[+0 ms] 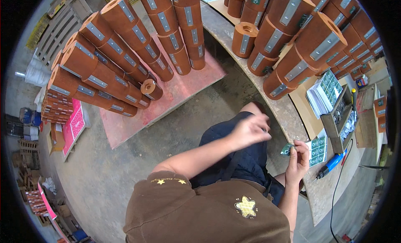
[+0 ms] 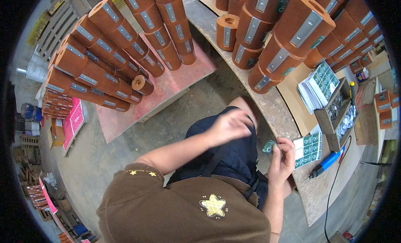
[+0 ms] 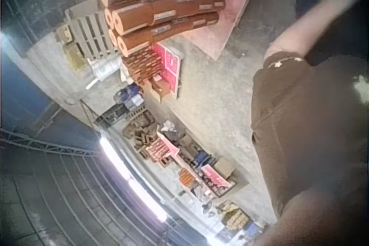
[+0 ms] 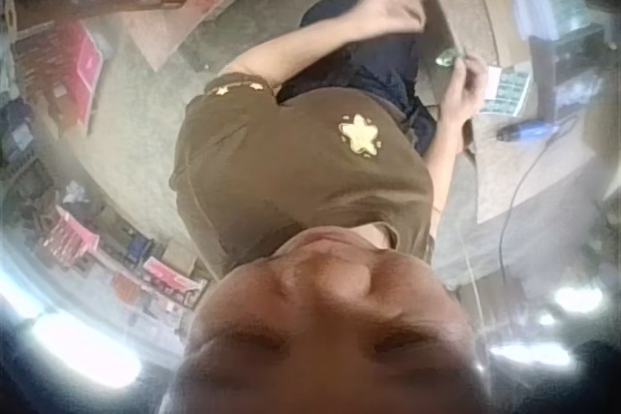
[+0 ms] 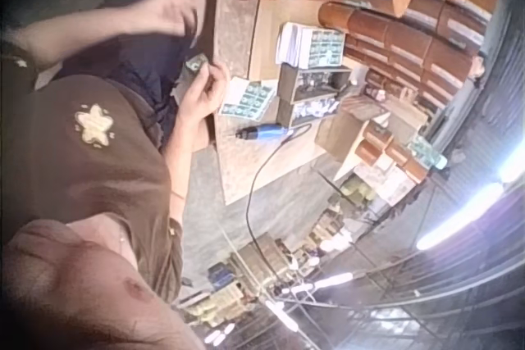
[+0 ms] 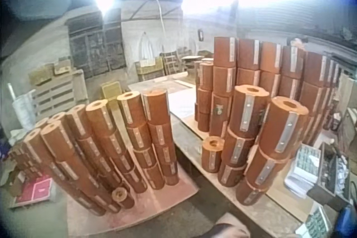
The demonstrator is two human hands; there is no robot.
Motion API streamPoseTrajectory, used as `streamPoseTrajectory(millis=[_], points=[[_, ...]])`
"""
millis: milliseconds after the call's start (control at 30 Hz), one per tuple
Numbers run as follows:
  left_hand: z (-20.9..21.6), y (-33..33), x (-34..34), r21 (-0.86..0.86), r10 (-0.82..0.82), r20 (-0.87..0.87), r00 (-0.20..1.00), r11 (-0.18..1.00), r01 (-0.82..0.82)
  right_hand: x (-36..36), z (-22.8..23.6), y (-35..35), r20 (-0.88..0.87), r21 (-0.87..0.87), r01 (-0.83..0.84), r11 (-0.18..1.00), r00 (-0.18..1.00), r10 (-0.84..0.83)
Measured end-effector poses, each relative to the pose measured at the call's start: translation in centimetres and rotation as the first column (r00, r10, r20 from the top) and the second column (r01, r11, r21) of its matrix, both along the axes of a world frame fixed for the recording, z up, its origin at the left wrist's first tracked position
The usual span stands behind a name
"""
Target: Applying product labels to wooden cylindrical furniture components at a workbench.
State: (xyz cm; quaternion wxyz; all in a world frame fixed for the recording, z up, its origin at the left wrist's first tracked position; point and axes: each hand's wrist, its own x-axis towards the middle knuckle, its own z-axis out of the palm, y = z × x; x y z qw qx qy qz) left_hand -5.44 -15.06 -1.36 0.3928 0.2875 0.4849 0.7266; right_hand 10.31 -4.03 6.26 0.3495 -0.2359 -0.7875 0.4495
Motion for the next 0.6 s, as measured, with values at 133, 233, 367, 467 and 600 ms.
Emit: streamPoseTrajectory(millis=[133,233,367,467,600], points=[[-8.3,-6.5,-10.5,-0.211,0.848,-0.131,0.513,0.482,-0.85,0.0,-0.1,0.3,0.034,-0.099,-0.046,0.994,0.998,0.049],[-13.6,-14.9,-19.0,-0.414,0.979,-0.197,0.047,-0.04,-0.91,0.0,-0.6,-0.3,0.067,-0.141,-0.033,0.989,0.997,0.042],[-11.8,-16.9,-23.1,-0.633,0.848,-0.509,-0.149,-0.486,-0.602,0.6,-1.5,-0.5,0.109,-0.175,0.017,0.984,0.994,0.002],[-14.3,-19.3,-25.6,-0.645,0.819,-0.554,-0.148,-0.535,-0.546,0.6,-1.8,-0.7,0.102,-0.201,0.057,0.978,0.994,-0.037],[-14.0,-18.3,-26.6,-0.728,0.863,-0.488,-0.134,-0.487,-0.483,0.6,-1.2,-0.8,0.104,-0.245,0.122,0.962,0.99,-0.099]])
